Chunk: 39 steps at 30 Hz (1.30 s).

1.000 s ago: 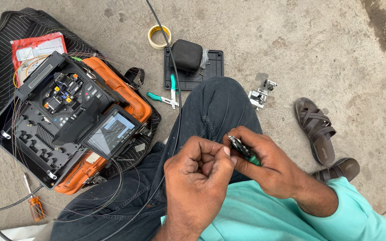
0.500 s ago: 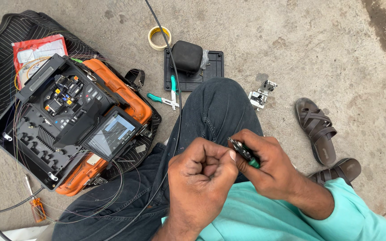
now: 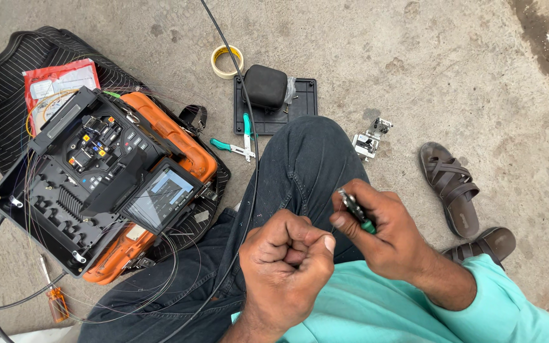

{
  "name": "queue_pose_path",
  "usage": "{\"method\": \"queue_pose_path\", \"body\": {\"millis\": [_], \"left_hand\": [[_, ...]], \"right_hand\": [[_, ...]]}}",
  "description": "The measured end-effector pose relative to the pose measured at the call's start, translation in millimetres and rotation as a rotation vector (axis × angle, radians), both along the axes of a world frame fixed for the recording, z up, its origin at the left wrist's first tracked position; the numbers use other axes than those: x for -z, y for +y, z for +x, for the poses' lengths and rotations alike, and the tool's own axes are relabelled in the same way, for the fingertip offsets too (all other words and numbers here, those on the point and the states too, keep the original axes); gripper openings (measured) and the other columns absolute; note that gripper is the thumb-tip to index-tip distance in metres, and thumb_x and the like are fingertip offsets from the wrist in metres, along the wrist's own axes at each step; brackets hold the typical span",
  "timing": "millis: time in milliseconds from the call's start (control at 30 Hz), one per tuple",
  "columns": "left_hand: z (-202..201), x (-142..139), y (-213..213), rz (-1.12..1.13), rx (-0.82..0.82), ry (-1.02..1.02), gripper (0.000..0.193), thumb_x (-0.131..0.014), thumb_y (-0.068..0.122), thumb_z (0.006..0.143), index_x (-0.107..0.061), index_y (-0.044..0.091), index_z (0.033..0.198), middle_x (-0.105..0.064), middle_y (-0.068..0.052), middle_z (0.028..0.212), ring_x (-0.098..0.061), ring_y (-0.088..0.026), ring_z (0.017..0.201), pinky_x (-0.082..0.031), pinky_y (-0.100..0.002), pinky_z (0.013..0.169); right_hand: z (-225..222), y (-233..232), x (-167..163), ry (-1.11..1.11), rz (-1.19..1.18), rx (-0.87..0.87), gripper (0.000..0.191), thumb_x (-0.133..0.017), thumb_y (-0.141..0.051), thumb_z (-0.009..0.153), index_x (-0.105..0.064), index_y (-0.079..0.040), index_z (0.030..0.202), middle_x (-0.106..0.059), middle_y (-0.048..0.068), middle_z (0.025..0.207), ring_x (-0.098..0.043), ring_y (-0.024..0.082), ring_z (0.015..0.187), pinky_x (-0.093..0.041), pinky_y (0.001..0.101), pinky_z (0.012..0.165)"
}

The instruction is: The person sits on the ground with a fiber optic fusion splicer kit and splices a fiber optic cable. They strip the cable jacket with a hand tool, place fibers into the splicer, operate the splicer, handle a fiber cleaver, and arrange fibers in the splice tray.

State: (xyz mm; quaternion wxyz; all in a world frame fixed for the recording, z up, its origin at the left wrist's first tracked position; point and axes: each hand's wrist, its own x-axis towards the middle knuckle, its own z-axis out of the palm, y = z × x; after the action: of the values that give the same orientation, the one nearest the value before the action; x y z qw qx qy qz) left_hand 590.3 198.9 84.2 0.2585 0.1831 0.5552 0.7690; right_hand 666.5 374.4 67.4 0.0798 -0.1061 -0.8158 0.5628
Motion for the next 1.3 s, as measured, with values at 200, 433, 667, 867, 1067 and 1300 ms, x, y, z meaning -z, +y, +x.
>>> {"method": "queue_pose_path", "body": {"millis": [200,433,667,867,1067,1300], "left_hand": [[2.1,3.1,-3.9,0.033,-0.004,-0.039,0.019,-0.067,-0.012,0.09,-0.057,0.002,0.082,-0.05,0.006,0.065,-0.037,0.003,0.056,-0.029,-0.021,0.049],[2.6,5.0,-4.4,0.025,-0.032,-0.064,0.017,-0.068,-0.012,0.09,-0.059,0.001,0.083,-0.05,0.005,0.068,-0.036,0.002,0.059,-0.029,-0.021,0.052],[3.8,4.2,0.6,-0.014,0.005,-0.005,0.017,-0.07,-0.011,0.089,-0.06,0.001,0.083,-0.051,0.006,0.066,-0.037,0.002,0.058,-0.03,-0.021,0.051],[4.5,5.9,-1.9,-0.011,0.031,0.026,0.018,-0.07,-0.012,0.088,-0.059,0.001,0.082,-0.049,0.006,0.063,-0.037,0.002,0.056,-0.03,-0.021,0.05],[4.3,10.6,-3.4,-0.013,0.036,0.035,0.017,-0.069,-0.013,0.087,-0.06,0.001,0.08,-0.049,0.005,0.062,-0.038,0.001,0.055,-0.031,-0.021,0.05],[-8.4,4.9,0.0,-0.094,-0.041,0.142,0.012,-0.074,-0.012,0.084,-0.069,-0.002,0.086,-0.05,0.005,0.065,-0.038,0.0,0.058,-0.032,-0.02,0.051]], "right_hand": [[-2.2,5.1,13.3,-0.101,-0.328,0.162,0.012,-0.065,-0.015,0.098,-0.058,-0.005,0.097,-0.05,-0.002,0.072,-0.045,0.008,0.062,-0.038,0.0275,0.053],[-7.5,4.5,6.4,0.241,-0.981,0.125,0.021,-0.067,-0.012,0.101,-0.051,-0.004,0.111,-0.06,0.011,0.092,-0.056,0.015,0.077,-0.047,0.0316,0.067],[-4.6,-4.6,-12.2,0.363,-0.89,0.005,0.041,-0.077,0.012,0.089,-0.048,-0.008,0.111,-0.067,0.018,0.1,-0.064,0.022,0.095,-0.054,0.0369,0.083],[-0.7,-0.9,-5.2,0.421,-0.803,0.06,0.041,-0.075,0.014,0.09,-0.046,-0.009,0.107,-0.067,0.018,0.093,-0.064,0.021,0.093,-0.054,0.0326,0.077],[-0.1,23.4,-4.8,0.533,-0.812,0.261,0.035,-0.071,0.013,0.094,-0.047,-0.007,0.111,-0.067,0.018,0.096,-0.067,0.023,0.09,-0.057,0.0351,0.082],[14.3,6.2,17.0,0.079,0.106,0.182,0.036,-0.081,-0.003,0.082,-0.058,-0.008,0.109,-0.067,0.013,0.096,-0.068,0.024,0.087,-0.057,0.0373,0.077]]}}
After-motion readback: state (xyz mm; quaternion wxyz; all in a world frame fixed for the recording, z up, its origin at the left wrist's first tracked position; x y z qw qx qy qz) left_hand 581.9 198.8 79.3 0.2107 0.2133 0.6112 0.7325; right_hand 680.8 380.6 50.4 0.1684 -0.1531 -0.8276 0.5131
